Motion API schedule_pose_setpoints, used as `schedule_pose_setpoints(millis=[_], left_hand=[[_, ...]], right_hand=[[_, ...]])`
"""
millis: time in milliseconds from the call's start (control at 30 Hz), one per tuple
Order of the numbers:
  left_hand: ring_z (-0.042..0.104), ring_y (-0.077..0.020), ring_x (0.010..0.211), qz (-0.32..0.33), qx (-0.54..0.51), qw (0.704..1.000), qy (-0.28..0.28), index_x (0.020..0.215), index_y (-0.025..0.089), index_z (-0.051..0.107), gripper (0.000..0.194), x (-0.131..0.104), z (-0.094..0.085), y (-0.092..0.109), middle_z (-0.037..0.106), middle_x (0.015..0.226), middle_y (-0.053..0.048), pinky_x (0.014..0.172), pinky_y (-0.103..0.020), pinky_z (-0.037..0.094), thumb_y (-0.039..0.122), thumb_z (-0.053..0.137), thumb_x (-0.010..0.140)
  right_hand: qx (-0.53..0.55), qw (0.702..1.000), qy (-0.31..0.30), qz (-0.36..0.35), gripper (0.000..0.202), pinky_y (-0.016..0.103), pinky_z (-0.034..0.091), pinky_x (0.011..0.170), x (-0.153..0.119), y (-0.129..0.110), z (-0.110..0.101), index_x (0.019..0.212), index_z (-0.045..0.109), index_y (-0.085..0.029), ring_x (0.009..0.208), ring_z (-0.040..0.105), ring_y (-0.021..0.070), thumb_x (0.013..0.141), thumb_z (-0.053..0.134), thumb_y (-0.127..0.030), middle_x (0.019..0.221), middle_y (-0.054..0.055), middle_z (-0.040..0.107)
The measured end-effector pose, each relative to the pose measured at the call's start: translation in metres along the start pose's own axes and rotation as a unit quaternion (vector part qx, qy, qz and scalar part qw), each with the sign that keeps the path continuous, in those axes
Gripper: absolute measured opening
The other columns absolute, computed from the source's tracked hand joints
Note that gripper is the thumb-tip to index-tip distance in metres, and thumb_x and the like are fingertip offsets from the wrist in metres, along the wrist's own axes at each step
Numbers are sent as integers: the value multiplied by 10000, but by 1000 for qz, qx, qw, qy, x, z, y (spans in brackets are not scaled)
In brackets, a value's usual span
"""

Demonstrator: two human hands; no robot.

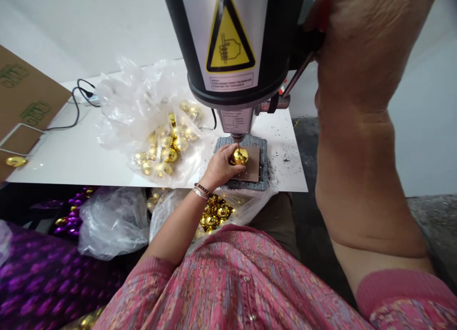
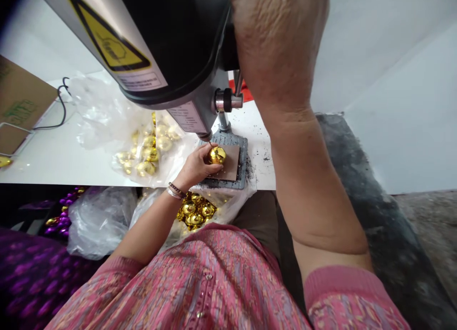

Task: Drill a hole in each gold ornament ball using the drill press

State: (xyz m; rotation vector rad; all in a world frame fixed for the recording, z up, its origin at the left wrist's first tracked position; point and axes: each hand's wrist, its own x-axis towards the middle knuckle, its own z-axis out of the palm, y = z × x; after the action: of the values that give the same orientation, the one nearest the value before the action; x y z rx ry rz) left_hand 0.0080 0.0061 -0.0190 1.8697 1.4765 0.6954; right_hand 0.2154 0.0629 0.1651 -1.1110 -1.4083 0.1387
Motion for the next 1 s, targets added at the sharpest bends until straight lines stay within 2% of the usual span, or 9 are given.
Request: schedule_pose_setpoints(millis=[100,233,333,400,467,500,600,767,1000], left_hand=[[738,-299,1243,-17,-26,999,-10,1426,128,730,701,1,4,-2,764,1378,-143,1171,-446,573,150,883,743],[748,-295,1226,-24,-38,999,-5,1418,169,742,715,2,6,-2,783,1364,-117,1152,-444,581,139,891,720],[746,-291,1225,-26,-29,999,0,1401,180,749,703,1,6,0,790,1357,-107,1136,-433,580,131,891,715],[742,-287,1230,-24,-27,999,5,1385,188,753,683,0,6,1,793,1356,-99,1133,-424,575,122,885,718],[738,-280,1224,-17,-27,999,7,1362,197,758,653,-1,7,1,796,1352,-88,1127,-417,571,116,877,725],[739,-276,1214,-14,-27,1000,5,1353,196,759,638,-1,8,1,798,1345,-85,1117,-413,572,116,871,731],[741,-267,1181,-9,-32,999,-3,1345,186,754,612,-2,8,0,800,1322,-84,1088,-400,577,123,852,744],[733,-272,1203,-8,-35,999,1,1367,195,749,627,-3,9,-1,793,1339,-82,1092,-392,570,131,855,753],[729,-293,1237,1,-29,1000,-1,1386,203,743,626,-4,9,1,791,1366,-85,1119,-415,567,138,862,775]], right_hand=[[12,999,1,38,427,237,385,805,2,-5,3,713,239,-219,680,465,-15,1052,455,-363,667,-56,361],[17,1000,7,11,355,231,376,750,-5,-5,0,763,310,-224,658,434,7,1078,453,-305,708,-47,355],[-10,1000,11,-23,304,233,351,711,-28,-12,-9,799,365,-213,647,405,14,1084,431,-293,725,-41,366],[-37,998,16,-42,341,220,349,725,-53,-18,-18,772,346,-190,672,389,7,1067,466,-311,721,-34,358],[-53,996,26,-64,287,188,375,731,-79,-20,-26,772,393,-161,703,371,1,1020,508,-251,756,-25,373],[-62,991,44,-112,241,180,348,685,-92,-19,-29,779,431,-155,683,356,0,974,556,-220,738,-30,380],[-117,977,21,-179,118,219,394,702,-120,-5,-34,904,591,-180,737,464,28,962,490,-162,815,-25,542],[-74,963,18,-259,83,272,450,715,-133,23,-29,893,560,-190,768,547,87,952,506,-215,781,-9,546],[-47,959,56,-274,74,275,527,720,-143,40,-16,961,570,-202,766,594,104,936,502,-216,800,-11,555]])
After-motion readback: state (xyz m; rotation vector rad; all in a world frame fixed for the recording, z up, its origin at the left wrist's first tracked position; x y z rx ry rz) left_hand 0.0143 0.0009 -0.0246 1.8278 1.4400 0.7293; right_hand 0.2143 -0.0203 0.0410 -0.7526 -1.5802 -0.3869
